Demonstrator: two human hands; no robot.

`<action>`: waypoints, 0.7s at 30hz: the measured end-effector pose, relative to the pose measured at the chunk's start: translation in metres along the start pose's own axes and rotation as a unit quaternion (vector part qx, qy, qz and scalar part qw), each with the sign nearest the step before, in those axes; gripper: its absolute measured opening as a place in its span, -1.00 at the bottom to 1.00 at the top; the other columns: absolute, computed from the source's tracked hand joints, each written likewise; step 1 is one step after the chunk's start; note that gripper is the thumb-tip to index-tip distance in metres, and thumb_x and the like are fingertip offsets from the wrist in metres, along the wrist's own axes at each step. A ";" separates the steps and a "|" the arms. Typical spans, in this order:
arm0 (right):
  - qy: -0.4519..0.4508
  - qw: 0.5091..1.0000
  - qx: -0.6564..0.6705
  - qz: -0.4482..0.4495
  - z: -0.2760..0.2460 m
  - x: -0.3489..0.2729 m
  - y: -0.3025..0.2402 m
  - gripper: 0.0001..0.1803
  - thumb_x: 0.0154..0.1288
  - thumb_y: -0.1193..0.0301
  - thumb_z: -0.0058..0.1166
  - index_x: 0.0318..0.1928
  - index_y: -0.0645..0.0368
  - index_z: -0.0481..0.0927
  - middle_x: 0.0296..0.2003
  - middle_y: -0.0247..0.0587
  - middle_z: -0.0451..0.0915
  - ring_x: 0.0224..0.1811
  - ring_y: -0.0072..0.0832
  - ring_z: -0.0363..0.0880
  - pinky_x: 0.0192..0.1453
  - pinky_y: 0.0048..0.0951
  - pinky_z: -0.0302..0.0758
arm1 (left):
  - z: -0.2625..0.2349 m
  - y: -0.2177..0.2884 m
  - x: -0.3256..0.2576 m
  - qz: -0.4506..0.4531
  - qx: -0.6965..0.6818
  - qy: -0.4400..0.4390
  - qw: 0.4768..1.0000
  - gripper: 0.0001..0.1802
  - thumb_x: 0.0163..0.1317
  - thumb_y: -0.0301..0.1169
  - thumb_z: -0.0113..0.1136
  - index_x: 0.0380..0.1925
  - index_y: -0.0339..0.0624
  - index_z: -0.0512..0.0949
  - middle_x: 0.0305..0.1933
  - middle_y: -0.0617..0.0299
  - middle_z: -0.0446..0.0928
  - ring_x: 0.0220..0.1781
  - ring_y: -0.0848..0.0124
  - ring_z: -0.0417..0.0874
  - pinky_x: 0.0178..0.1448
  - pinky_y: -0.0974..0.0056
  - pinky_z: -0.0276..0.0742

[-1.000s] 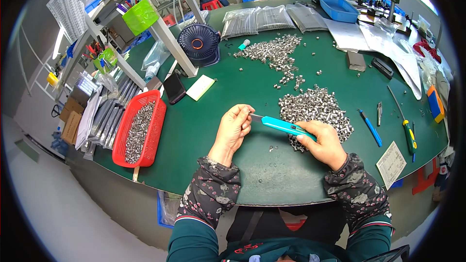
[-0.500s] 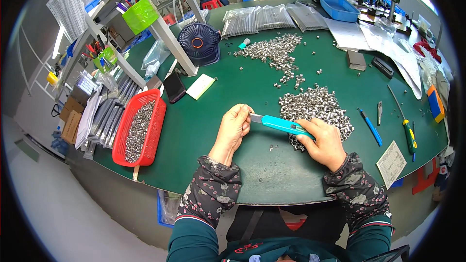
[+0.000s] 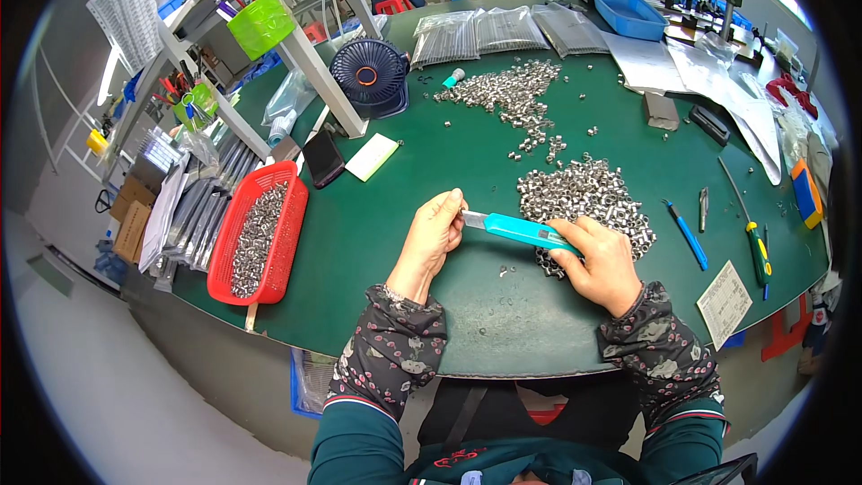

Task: Trimming excess material from small components using a utility knife on a factory workbench.

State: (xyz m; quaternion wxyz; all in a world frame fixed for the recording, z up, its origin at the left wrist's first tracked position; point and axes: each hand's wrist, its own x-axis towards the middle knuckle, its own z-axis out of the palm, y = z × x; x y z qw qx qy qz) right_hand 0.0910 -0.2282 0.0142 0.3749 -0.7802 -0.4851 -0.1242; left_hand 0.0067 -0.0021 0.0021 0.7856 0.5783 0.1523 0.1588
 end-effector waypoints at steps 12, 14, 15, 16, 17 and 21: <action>-0.014 0.999 -0.031 -0.023 -0.004 0.000 -0.001 -0.67 0.00 0.33 0.12 -0.14 0.04 0.49 -0.56 -0.26 0.35 -0.56 -0.32 0.43 -0.55 -0.32 0.34 | -0.005 0.006 -0.001 -0.056 0.020 -0.033 0.998 -0.66 0.25 -0.17 -0.02 -0.62 -0.12 0.33 -0.74 0.43 0.21 -0.81 0.68 0.07 -0.78 0.55 -0.08; -0.018 0.999 -0.042 -0.029 -0.005 0.001 -0.002 -0.66 -0.01 0.34 0.12 -0.14 0.04 0.48 -0.56 -0.26 0.34 -0.54 -0.33 0.43 -0.54 -0.33 0.34 | -0.005 0.007 -0.001 -0.069 0.020 -0.041 0.997 -0.66 0.24 -0.18 -0.01 -0.63 -0.11 0.33 -0.74 0.44 0.20 -0.80 0.68 0.07 -0.78 0.55 -0.09; -0.014 0.998 -0.047 -0.039 -0.006 0.002 -0.003 -0.65 -0.03 0.35 0.13 -0.14 0.05 0.48 -0.56 -0.26 0.33 -0.54 -0.34 0.42 -0.53 -0.33 0.34 | -0.002 0.009 -0.003 -0.085 0.027 -0.029 0.996 -0.64 0.24 -0.18 -0.01 -0.67 -0.12 0.32 -0.77 0.42 0.18 -0.81 0.67 0.05 -0.78 0.55 -0.09; -0.011 0.997 -0.053 -0.049 -0.006 0.002 -0.003 -0.63 -0.05 0.37 0.14 -0.15 0.06 0.48 -0.57 -0.26 0.32 -0.53 -0.34 0.41 -0.52 -0.34 0.34 | 0.000 0.011 -0.003 -0.100 0.034 -0.017 0.994 -0.62 0.24 -0.19 -0.02 -0.70 -0.13 0.31 -0.80 0.41 0.16 -0.83 0.67 0.03 -0.78 0.54 -0.09; -0.012 0.997 -0.053 -0.048 -0.006 0.003 -0.002 -0.63 -0.05 0.37 0.14 -0.15 0.06 0.48 -0.57 -0.26 0.32 -0.53 -0.34 0.41 -0.52 -0.34 0.34 | 0.001 0.013 -0.004 -0.101 0.033 -0.016 0.994 -0.62 0.24 -0.19 -0.02 -0.70 -0.13 0.31 -0.80 0.41 0.16 -0.83 0.67 0.03 -0.78 0.54 -0.09; 0.007 0.992 -0.083 -0.094 -0.008 0.006 0.001 -0.59 -0.11 0.38 0.17 -0.14 0.07 0.48 -0.56 -0.27 0.30 -0.53 -0.36 0.38 -0.50 -0.35 0.32 | -0.002 0.017 -0.006 -0.125 0.043 -0.049 0.990 -0.65 0.22 -0.23 0.01 -0.70 -0.12 0.31 -0.79 0.41 0.17 -0.81 0.67 0.05 -0.78 0.54 -0.10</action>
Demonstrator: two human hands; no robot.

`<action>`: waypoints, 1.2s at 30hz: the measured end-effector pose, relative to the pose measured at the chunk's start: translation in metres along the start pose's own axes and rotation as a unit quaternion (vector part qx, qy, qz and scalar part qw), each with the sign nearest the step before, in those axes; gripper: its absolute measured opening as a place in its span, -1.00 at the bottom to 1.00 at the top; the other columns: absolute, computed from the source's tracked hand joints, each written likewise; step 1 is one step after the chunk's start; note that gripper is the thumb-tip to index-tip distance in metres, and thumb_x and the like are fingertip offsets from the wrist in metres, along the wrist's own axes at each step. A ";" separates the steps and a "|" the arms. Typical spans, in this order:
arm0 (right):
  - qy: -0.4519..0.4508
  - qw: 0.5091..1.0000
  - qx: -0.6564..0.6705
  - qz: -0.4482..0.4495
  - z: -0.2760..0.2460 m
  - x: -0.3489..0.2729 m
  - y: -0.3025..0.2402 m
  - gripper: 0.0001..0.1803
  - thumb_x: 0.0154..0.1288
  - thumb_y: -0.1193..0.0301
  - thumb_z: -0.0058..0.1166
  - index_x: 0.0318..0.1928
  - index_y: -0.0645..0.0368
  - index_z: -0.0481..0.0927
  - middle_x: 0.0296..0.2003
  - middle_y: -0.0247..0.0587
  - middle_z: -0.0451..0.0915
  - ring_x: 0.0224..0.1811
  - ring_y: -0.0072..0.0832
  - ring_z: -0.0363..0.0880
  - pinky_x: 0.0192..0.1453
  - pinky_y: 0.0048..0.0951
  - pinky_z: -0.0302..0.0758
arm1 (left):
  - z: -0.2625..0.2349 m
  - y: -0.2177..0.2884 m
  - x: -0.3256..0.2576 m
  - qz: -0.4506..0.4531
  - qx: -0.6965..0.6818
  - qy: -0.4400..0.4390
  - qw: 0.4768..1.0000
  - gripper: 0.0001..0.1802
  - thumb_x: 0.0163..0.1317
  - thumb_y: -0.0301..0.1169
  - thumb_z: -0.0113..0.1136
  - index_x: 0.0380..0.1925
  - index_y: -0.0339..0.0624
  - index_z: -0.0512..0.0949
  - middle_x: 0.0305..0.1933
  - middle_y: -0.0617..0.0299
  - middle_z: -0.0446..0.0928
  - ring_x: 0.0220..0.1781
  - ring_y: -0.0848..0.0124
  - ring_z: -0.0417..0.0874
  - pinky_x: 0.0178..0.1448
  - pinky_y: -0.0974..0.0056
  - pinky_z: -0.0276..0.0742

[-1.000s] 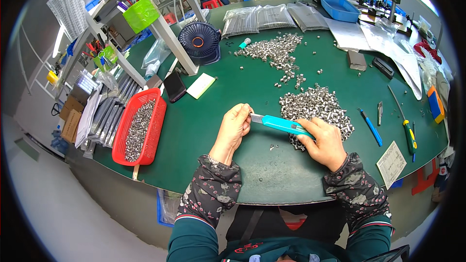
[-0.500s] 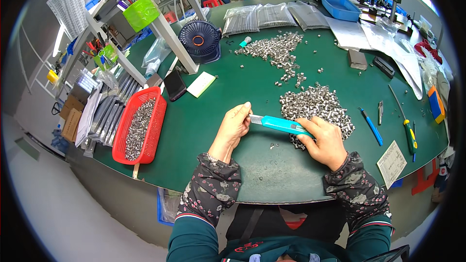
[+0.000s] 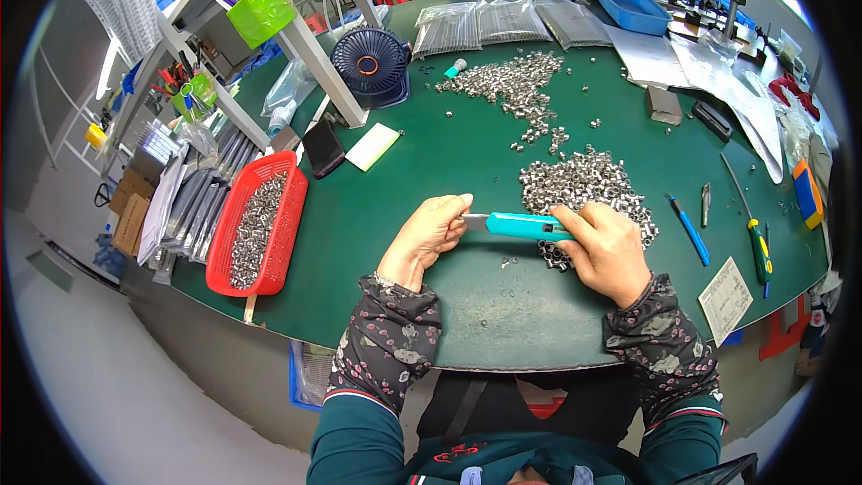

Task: Trimming excess material from small components using a utility knife on a factory workbench.

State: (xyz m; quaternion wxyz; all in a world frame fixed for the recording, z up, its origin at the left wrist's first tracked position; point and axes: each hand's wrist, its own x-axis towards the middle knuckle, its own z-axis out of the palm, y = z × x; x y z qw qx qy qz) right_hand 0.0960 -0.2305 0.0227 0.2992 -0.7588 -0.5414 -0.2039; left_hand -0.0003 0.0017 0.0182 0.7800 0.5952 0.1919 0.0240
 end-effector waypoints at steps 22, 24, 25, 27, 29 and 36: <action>-0.022 0.977 0.177 0.119 0.006 -0.004 0.005 -0.68 0.03 0.33 0.10 -0.16 0.13 0.53 -0.52 -0.17 0.44 -0.52 -0.26 0.46 -0.44 -0.33 0.38 | -0.006 -0.013 0.009 0.164 -0.191 -0.081 0.964 -0.87 0.25 -0.35 -0.02 -0.32 -0.17 0.40 -0.43 0.30 0.36 -0.61 0.66 0.18 -0.69 0.62 0.03; -0.027 0.974 0.188 0.122 0.007 -0.004 0.005 -0.68 0.04 0.32 0.10 -0.16 0.12 0.53 -0.52 -0.17 0.45 -0.51 -0.26 0.46 -0.43 -0.33 0.38 | -0.003 -0.012 0.009 0.169 -0.206 -0.083 0.960 -0.89 0.23 -0.39 0.00 -0.31 -0.17 0.41 -0.40 0.30 0.38 -0.62 0.66 0.18 -0.69 0.62 0.03; -0.037 0.972 0.192 0.131 0.007 -0.004 0.004 -0.68 0.04 0.32 0.10 -0.15 0.11 0.53 -0.52 -0.17 0.45 -0.50 -0.25 0.46 -0.42 -0.33 0.38 | 0.000 -0.012 0.008 0.169 -0.204 -0.069 0.962 -0.89 0.21 -0.40 0.04 -0.32 -0.18 0.41 -0.43 0.32 0.37 -0.62 0.67 0.18 -0.70 0.62 0.03; -0.045 0.969 0.196 0.141 0.007 -0.004 0.005 -0.68 0.04 0.32 0.10 -0.15 0.10 0.53 -0.52 -0.17 0.45 -0.50 -0.25 0.46 -0.41 -0.32 0.38 | 0.001 -0.011 0.008 0.169 -0.201 -0.056 0.963 -0.89 0.19 -0.41 0.07 -0.33 -0.19 0.42 -0.46 0.34 0.35 -0.63 0.68 0.18 -0.71 0.62 0.02; -0.057 0.964 0.215 0.147 0.009 -0.005 0.006 -0.69 0.04 0.31 0.10 -0.15 0.09 0.54 -0.52 -0.16 0.45 -0.48 -0.25 0.47 -0.40 -0.32 0.38 | 0.000 -0.012 0.008 0.174 -0.175 -0.066 0.967 -0.90 0.19 -0.43 0.07 -0.32 -0.19 0.42 -0.45 0.34 0.36 -0.63 0.68 0.18 -0.71 0.62 0.02; 0.065 0.995 0.029 0.069 0.005 -0.001 -0.004 -0.64 -0.05 0.41 0.15 -0.15 0.10 0.47 -0.55 -0.22 0.35 -0.56 -0.30 0.42 -0.54 -0.33 0.33 | -0.005 -0.016 0.010 0.144 -0.158 -0.028 0.976 -0.86 0.22 -0.36 0.04 -0.36 -0.21 0.41 -0.48 0.33 0.33 -0.63 0.67 0.19 -0.71 0.61 0.02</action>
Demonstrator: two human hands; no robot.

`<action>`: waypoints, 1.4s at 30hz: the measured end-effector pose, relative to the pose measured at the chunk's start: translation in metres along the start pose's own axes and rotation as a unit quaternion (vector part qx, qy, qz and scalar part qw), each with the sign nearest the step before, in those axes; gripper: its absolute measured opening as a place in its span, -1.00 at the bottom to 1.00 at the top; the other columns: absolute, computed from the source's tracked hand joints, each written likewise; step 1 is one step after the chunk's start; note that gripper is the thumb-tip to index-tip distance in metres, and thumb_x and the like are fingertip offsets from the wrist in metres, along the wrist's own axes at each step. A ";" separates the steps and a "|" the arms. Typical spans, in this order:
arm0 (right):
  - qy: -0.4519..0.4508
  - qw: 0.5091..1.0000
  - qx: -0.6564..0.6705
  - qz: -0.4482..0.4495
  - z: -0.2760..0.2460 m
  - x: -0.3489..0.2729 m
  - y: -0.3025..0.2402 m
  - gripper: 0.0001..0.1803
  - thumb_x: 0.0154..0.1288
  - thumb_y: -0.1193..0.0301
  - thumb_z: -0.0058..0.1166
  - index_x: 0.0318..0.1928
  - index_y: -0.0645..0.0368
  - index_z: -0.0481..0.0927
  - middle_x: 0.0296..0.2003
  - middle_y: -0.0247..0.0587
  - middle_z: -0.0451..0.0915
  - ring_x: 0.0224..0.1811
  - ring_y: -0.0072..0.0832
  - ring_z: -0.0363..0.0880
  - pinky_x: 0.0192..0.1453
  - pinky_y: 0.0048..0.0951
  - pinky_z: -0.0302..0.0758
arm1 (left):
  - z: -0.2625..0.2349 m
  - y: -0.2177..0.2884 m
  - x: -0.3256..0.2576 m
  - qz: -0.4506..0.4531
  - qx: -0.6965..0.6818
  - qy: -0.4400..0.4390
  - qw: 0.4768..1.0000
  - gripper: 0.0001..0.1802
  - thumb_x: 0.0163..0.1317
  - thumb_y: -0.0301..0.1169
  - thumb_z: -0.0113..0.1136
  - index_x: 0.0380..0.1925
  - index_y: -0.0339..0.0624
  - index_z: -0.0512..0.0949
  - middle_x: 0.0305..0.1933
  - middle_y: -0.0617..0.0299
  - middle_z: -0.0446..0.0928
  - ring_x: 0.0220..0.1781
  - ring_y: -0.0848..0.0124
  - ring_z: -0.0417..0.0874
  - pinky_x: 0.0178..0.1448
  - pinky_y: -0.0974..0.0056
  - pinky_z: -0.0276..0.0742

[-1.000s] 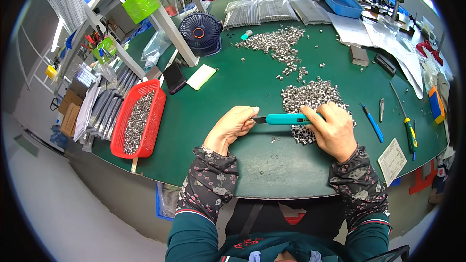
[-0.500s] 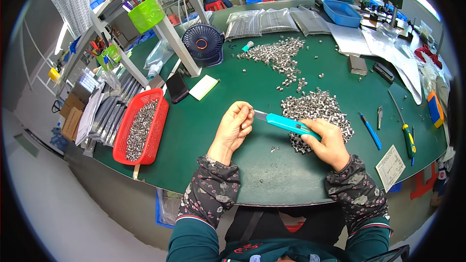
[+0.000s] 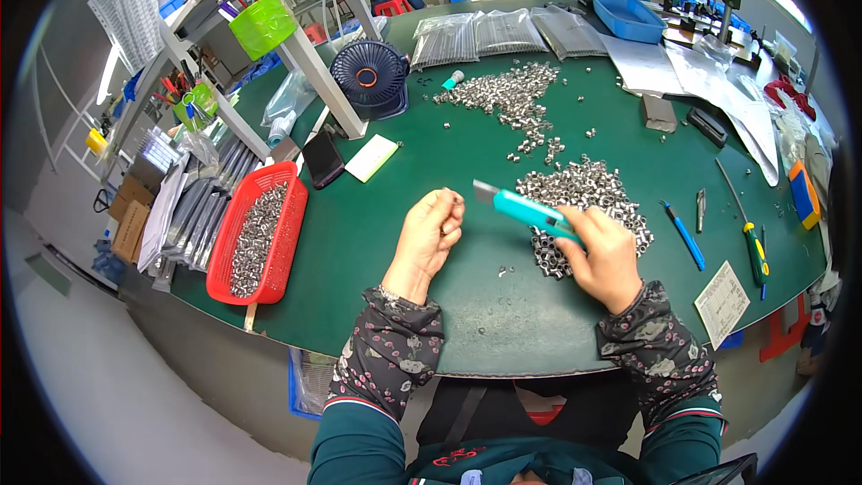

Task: Trimming excess material from small components using a utility knife on a factory workbench.

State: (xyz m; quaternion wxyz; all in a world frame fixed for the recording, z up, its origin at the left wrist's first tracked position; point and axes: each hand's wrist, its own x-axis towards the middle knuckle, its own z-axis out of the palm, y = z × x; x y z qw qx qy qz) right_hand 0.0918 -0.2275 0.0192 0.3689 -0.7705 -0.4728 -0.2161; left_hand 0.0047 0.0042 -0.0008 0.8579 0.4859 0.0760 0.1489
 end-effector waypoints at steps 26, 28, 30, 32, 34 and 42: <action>0.114 0.992 -0.047 0.016 -0.006 0.007 0.006 -0.59 -0.12 0.52 0.19 -0.14 0.11 0.48 -0.53 -0.25 0.37 -0.52 -0.33 0.43 -0.48 -0.37 0.37 | 0.035 -0.016 -0.005 0.051 0.370 -0.002 0.928 -0.89 0.14 -0.42 0.13 -0.36 -0.22 0.55 -0.56 0.50 0.35 -0.55 0.73 0.27 -0.48 0.60 0.22; 0.121 0.992 -0.041 0.015 -0.007 0.006 0.006 -0.57 -0.13 0.52 0.19 -0.13 0.12 0.48 -0.52 -0.25 0.38 -0.52 -0.34 0.43 -0.48 -0.38 0.37 | 0.042 -0.023 -0.007 0.050 0.456 -0.032 0.888 -0.87 0.02 -0.50 0.18 -0.37 -0.22 0.56 -0.53 0.43 0.37 -0.52 0.65 0.32 -0.38 0.51 0.30; 0.114 0.993 -0.035 0.019 -0.005 0.005 0.002 -0.57 -0.13 0.53 0.19 -0.12 0.12 0.49 -0.50 -0.23 0.40 -0.50 -0.31 0.44 -0.46 -0.38 0.38 | 0.052 -0.028 -0.006 0.103 0.564 -0.056 0.818 -0.81 -0.07 -0.52 0.20 -0.37 -0.16 0.56 -0.57 0.29 0.30 -0.57 0.52 0.34 -0.43 0.40 0.31; 0.107 0.993 -0.035 0.021 -0.005 0.005 0.002 -0.56 -0.13 0.55 0.19 -0.12 0.12 0.49 -0.48 -0.22 0.43 -0.49 -0.29 0.46 -0.44 -0.38 0.39 | 0.056 -0.033 -0.003 0.119 0.604 -0.072 0.785 -0.84 -0.07 -0.51 0.19 -0.40 -0.16 0.55 -0.55 0.23 0.34 -0.54 0.39 0.41 -0.41 0.31 0.35; 0.112 0.993 -0.035 0.020 -0.005 0.005 0.005 -0.56 -0.13 0.55 0.19 -0.11 0.12 0.49 -0.48 -0.22 0.43 -0.50 -0.29 0.46 -0.44 -0.38 0.39 | 0.056 -0.038 0.000 0.131 0.616 -0.080 0.772 -0.84 -0.07 -0.51 0.19 -0.40 -0.16 0.55 -0.54 0.22 0.36 -0.52 0.35 0.43 -0.40 0.29 0.36; 0.099 0.994 -0.035 0.018 -0.005 0.008 0.002 -0.60 -0.11 0.50 0.17 -0.15 0.12 0.48 -0.51 -0.24 0.37 -0.51 -0.32 0.43 -0.47 -0.37 0.37 | 0.044 -0.028 0.004 0.094 0.538 -0.061 0.835 -0.91 0.06 -0.50 0.15 -0.42 -0.23 0.47 -0.57 0.37 0.31 -0.58 0.57 0.30 -0.56 0.47 0.23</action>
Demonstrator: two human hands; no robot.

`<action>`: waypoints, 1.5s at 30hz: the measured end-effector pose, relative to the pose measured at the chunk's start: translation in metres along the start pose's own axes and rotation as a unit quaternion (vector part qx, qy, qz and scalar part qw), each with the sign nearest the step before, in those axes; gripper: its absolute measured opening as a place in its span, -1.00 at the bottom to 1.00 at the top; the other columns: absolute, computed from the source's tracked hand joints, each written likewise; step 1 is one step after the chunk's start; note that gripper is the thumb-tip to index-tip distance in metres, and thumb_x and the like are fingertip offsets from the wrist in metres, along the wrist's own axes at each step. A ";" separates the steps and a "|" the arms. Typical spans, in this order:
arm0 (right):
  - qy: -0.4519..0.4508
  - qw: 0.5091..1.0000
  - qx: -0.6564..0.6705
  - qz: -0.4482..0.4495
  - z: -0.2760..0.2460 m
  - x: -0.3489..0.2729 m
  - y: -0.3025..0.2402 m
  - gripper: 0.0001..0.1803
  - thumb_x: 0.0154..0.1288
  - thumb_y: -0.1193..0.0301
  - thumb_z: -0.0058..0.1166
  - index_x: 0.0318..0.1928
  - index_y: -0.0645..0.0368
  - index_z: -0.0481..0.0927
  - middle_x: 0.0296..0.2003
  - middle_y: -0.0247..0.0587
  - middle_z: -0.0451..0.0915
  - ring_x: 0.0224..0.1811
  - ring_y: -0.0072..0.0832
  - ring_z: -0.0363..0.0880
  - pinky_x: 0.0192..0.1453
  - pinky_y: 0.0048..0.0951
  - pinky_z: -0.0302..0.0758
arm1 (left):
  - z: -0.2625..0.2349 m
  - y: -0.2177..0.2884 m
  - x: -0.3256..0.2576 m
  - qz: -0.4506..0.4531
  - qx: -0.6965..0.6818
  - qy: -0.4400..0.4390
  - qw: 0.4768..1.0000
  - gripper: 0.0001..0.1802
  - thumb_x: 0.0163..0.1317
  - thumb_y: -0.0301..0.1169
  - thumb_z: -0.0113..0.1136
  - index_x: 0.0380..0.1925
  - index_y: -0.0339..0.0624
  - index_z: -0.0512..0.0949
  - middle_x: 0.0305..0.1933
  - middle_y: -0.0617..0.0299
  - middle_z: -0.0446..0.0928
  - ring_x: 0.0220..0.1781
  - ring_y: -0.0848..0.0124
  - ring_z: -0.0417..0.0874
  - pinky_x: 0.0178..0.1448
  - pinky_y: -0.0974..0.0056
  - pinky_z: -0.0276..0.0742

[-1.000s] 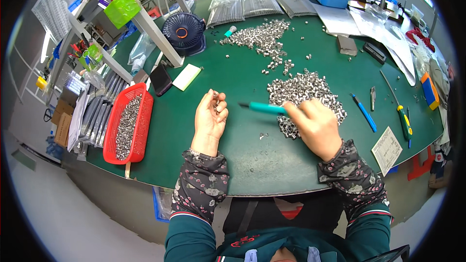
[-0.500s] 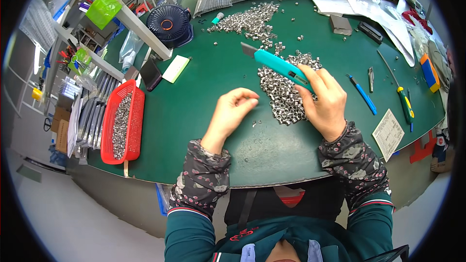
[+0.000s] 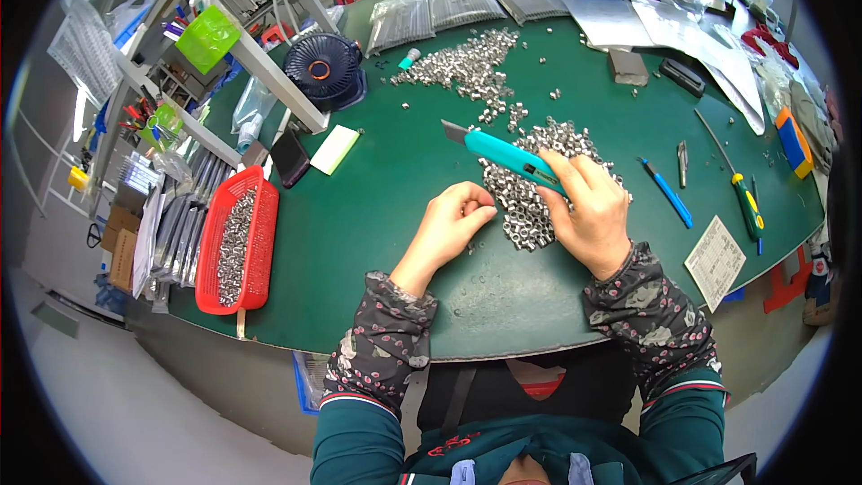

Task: Trimming excess material from small components using a utility knife on a factory workbench.

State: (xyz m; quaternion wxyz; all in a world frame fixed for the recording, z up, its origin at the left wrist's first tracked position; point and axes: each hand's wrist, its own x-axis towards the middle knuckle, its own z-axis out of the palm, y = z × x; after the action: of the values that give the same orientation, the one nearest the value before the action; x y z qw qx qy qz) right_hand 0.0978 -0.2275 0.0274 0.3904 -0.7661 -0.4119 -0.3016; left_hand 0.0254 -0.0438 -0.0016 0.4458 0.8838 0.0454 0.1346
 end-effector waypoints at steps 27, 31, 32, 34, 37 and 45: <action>-0.291 0.913 0.233 0.168 0.006 -0.009 0.007 -0.72 0.12 0.28 0.04 -0.20 0.17 0.55 -0.42 -0.14 0.53 -0.39 -0.26 0.52 -0.32 -0.34 0.42 | -0.038 -0.033 -0.005 -0.091 -0.615 0.045 0.782 -0.89 0.21 -0.42 0.04 -0.33 -0.22 0.47 -0.45 0.34 0.38 -0.60 0.64 0.23 -0.66 0.60 0.05; -0.250 0.943 0.183 0.124 0.007 -0.014 0.007 -0.71 0.12 0.25 0.04 -0.19 0.14 0.55 -0.45 -0.15 0.52 -0.41 -0.24 0.51 -0.34 -0.31 0.41 | -0.037 -0.033 -0.005 -0.093 -0.588 0.050 0.802 -0.87 0.21 -0.39 0.05 -0.34 -0.23 0.47 -0.48 0.34 0.36 -0.61 0.65 0.22 -0.67 0.60 0.05; -0.237 0.950 0.168 0.113 0.008 -0.014 0.007 -0.70 0.12 0.24 0.04 -0.19 0.13 0.55 -0.46 -0.15 0.51 -0.42 -0.23 0.51 -0.36 -0.30 0.41 | -0.037 -0.032 -0.005 -0.097 -0.580 0.056 0.807 -0.86 0.20 -0.38 0.06 -0.35 -0.23 0.46 -0.49 0.34 0.36 -0.61 0.65 0.22 -0.67 0.60 0.05; -0.234 0.954 0.157 0.107 0.008 -0.014 0.007 -0.71 0.12 0.24 0.04 -0.19 0.12 0.55 -0.47 -0.17 0.50 -0.43 -0.23 0.50 -0.37 -0.30 0.40 | -0.037 -0.032 -0.006 -0.099 -0.575 0.058 0.810 -0.85 0.21 -0.37 0.06 -0.36 -0.23 0.46 -0.50 0.35 0.35 -0.61 0.66 0.22 -0.67 0.60 0.05; -0.225 0.960 0.133 0.096 0.006 -0.013 0.004 -0.71 0.12 0.24 0.04 -0.18 0.10 0.54 -0.49 -0.19 0.48 -0.45 -0.23 0.49 -0.40 -0.28 0.39 | -0.037 -0.032 -0.005 -0.102 -0.567 0.059 0.815 -0.84 0.21 -0.35 0.05 -0.37 -0.23 0.46 -0.52 0.35 0.34 -0.61 0.66 0.22 -0.68 0.61 0.04; -0.193 0.975 0.096 0.061 0.005 -0.013 0.001 -0.74 0.09 0.28 0.06 -0.20 0.08 0.53 -0.53 -0.23 0.42 -0.54 -0.25 0.46 -0.51 -0.30 0.36 | -0.037 -0.031 -0.007 -0.105 -0.543 0.062 0.831 -0.82 0.23 -0.31 0.03 -0.41 -0.21 0.44 -0.57 0.38 0.29 -0.62 0.68 0.20 -0.69 0.61 0.01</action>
State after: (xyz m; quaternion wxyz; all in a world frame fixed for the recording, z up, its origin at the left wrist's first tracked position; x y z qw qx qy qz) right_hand 0.0929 -0.2285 0.0142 0.3930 -0.7923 -0.4593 -0.0825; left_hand 0.0098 0.0025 -0.0066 0.8615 0.4794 0.0853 0.1441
